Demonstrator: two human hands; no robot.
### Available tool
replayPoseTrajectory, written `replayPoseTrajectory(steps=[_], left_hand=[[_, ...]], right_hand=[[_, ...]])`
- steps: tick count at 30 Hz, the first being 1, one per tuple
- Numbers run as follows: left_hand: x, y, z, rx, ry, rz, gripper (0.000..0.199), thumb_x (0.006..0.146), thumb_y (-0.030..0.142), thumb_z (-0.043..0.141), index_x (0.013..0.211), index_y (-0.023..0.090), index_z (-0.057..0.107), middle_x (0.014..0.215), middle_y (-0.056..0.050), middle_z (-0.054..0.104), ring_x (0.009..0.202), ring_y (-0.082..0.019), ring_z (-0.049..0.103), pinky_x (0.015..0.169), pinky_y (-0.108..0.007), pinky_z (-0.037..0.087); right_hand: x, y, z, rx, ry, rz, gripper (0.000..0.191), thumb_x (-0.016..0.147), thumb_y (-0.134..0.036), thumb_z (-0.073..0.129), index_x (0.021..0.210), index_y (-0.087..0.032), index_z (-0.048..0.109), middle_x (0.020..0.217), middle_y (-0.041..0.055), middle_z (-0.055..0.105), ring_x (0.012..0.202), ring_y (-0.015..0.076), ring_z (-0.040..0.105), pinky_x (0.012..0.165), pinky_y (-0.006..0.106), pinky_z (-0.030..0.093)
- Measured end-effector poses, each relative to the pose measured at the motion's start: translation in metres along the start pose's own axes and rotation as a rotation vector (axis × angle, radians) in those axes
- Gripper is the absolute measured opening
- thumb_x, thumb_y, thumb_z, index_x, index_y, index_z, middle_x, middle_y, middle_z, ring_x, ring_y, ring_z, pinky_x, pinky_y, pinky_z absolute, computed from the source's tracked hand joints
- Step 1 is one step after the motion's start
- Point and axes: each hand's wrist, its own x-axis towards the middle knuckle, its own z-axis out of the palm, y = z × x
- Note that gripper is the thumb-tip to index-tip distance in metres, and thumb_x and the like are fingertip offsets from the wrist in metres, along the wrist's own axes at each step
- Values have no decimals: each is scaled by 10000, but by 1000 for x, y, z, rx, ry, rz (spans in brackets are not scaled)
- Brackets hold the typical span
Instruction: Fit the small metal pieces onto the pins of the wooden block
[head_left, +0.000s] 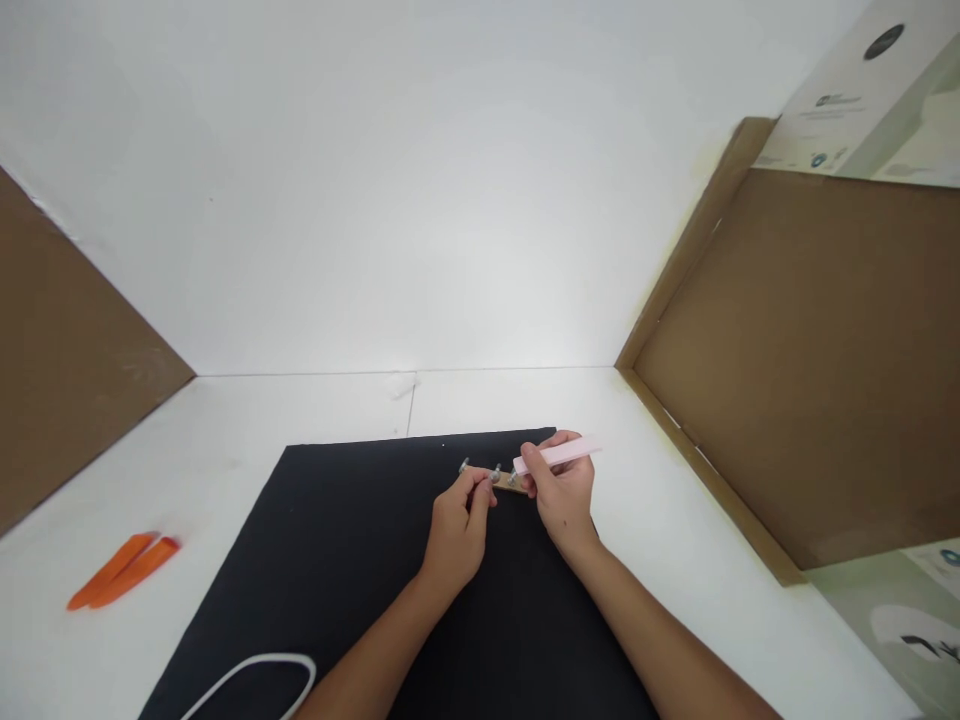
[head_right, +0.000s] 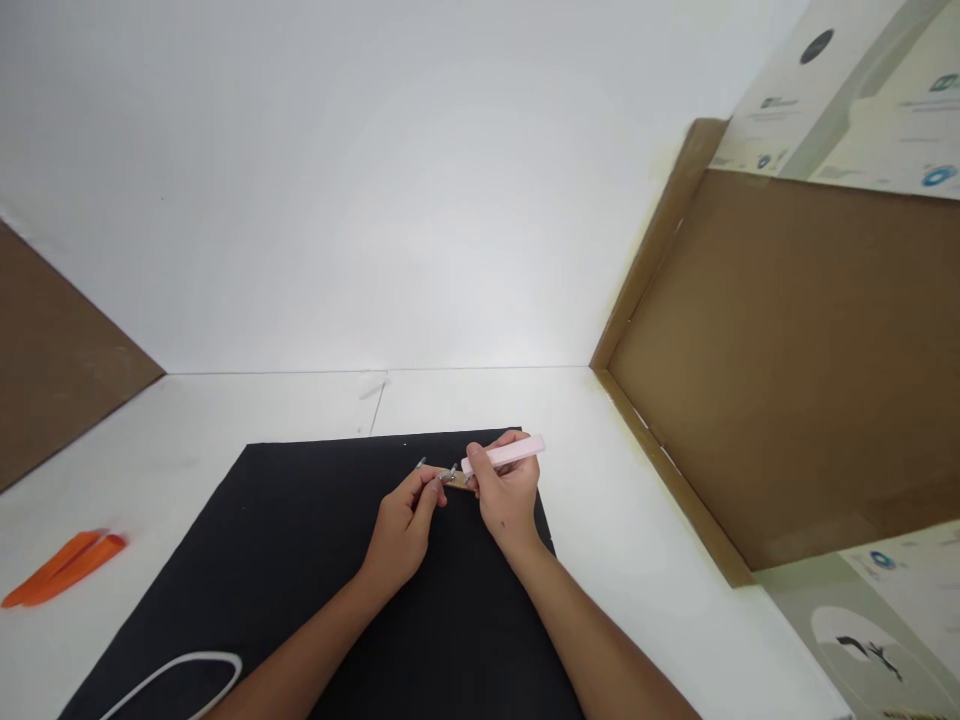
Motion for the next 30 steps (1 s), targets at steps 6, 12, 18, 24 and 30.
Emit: replayPoseTrajectory(steps=[6, 12, 18, 24, 30], left_hand=[[1, 0, 1, -25, -7, -4, 272, 931, 383, 460, 871, 202, 655, 700, 1, 589, 656, -165, 519, 626, -259, 379], [1, -1, 2, -7, -3, -9, 261, 931, 366, 460, 832, 204, 640, 684, 11, 593, 621, -155, 513, 601, -249, 364], [1, -1, 1, -1, -2, 20, 249, 933, 330, 458, 812, 206, 637, 690, 12, 615, 622, -152, 531, 604, -252, 365], [1, 0, 1, 5, -19, 18, 252, 937, 315, 447, 828, 202, 644, 711, 0, 625, 650, -159, 553, 636, -266, 389], [1, -1, 2, 14, -15, 15, 251, 940, 310, 448, 847, 201, 655, 705, 1, 626, 648, -157, 559, 636, -262, 391]], right_hand=[[-2, -1, 2, 19, -5, -5, 371, 764, -336, 765, 857, -242, 419, 579, -94, 529, 398, 86, 502, 360, 181, 406], [5, 0, -3, -17, 49, -14, 399, 736, -372, 780, 861, -233, 428, 588, -85, 561, 393, 89, 525, 345, 172, 409], [4, 0, -2, 42, 20, 17, 408, 740, -378, 782, 853, -235, 417, 577, -86, 560, 382, 86, 512, 323, 156, 372], [-3, 0, 1, 40, -47, 22, 385, 754, -339, 781, 862, -228, 429, 609, -78, 563, 399, 78, 510, 339, 157, 384], [-1, -2, 0, 47, -18, 26, 399, 749, -344, 784, 864, -231, 419, 605, -78, 569, 395, 84, 520, 336, 159, 385]])
